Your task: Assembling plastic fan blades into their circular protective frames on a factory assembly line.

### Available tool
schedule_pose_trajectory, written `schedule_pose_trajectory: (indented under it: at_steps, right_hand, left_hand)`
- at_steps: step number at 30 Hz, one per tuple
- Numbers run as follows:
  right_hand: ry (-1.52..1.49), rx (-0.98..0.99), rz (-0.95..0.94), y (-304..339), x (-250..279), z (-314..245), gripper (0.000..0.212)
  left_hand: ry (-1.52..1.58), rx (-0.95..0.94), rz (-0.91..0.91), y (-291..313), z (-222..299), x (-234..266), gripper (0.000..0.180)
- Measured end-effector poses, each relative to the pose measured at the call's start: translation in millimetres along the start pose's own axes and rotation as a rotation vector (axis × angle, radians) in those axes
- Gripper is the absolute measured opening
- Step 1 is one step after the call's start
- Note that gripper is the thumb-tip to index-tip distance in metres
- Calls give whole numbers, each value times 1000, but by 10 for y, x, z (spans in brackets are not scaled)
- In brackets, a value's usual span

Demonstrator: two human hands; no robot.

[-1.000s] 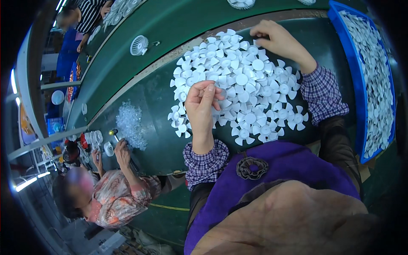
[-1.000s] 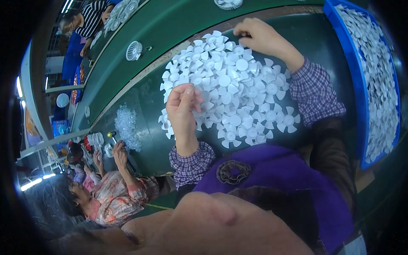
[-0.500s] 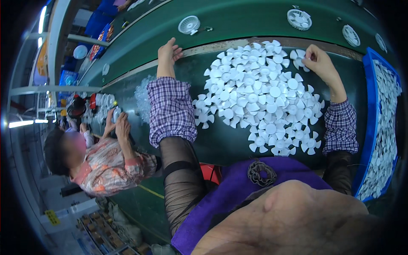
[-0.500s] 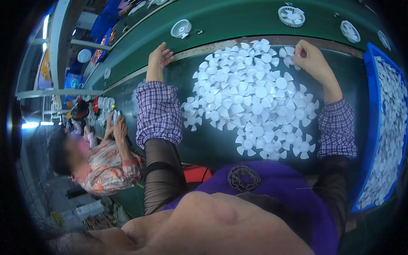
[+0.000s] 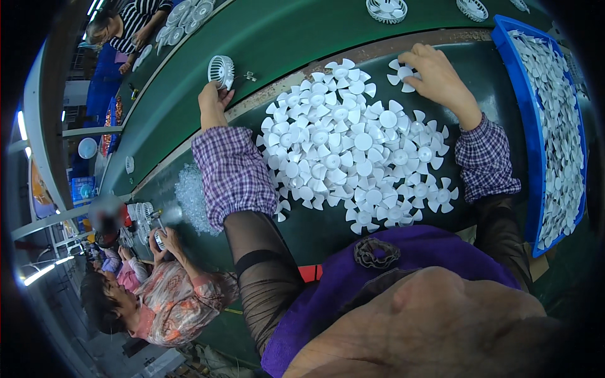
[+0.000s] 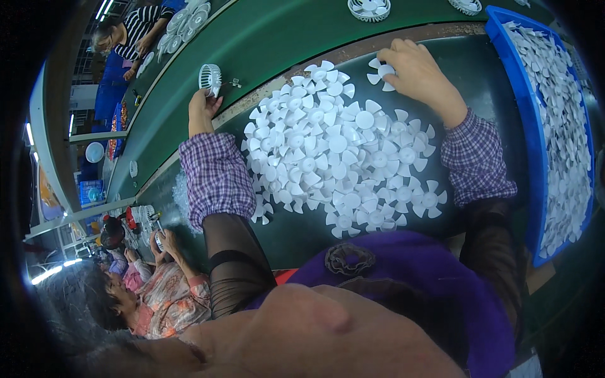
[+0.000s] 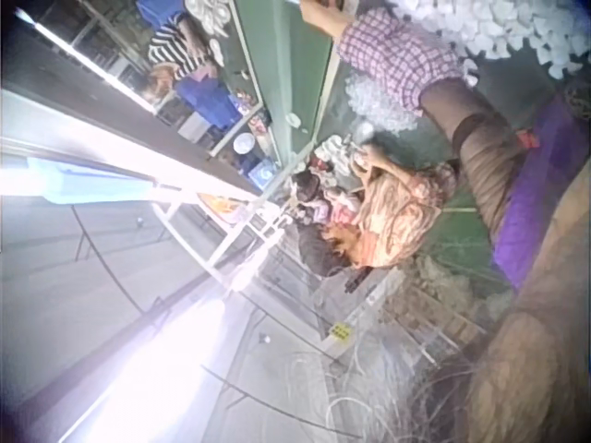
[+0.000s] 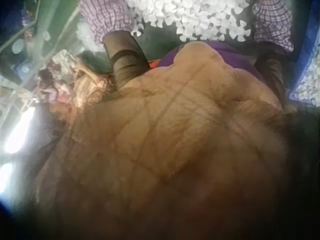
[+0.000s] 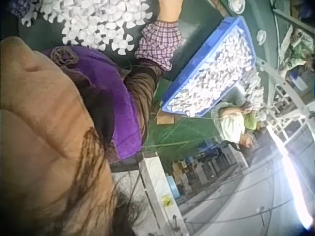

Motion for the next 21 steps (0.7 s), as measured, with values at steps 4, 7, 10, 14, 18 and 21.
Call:
schedule_pose_trajectory:
  at_steps: [4,7,10,14,18,21]
  right_hand:
    - [74,-39,-43,-6,-149,-57,34]
    - [106,-80,-96,-24,-158,-89,33]
    - [23,-17,18,3,11,-203,34]
    - [-269,279,260,237,544,-890,32]
    - [-245,506,339,462,643,-1507,37]
    - [-225,517,375,478,516,-1572,37]
  left_hand:
    - [342,-68,-435,536,36,-308,40]
    - [401,-114,-730,1289,112,-555,47]
    - [336,-166,-749,2006,69,-791,36]
    - [276,-214,-801,2738,21,-1150,37]
    - [219,-258,-849,3042,-79,-1464,43]
    - [187,-317,-893,3240,-89,-1714,50]
Point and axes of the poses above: each hand's wrist, its own y-axis away from the middle knuckle, its own x-axis out of the back of the hand, z = x × y, the point moved 9 cm from there along -y, towards the middle knuckle, and after that the axes turned 11 degrees about -z, right-handed, at the moved point
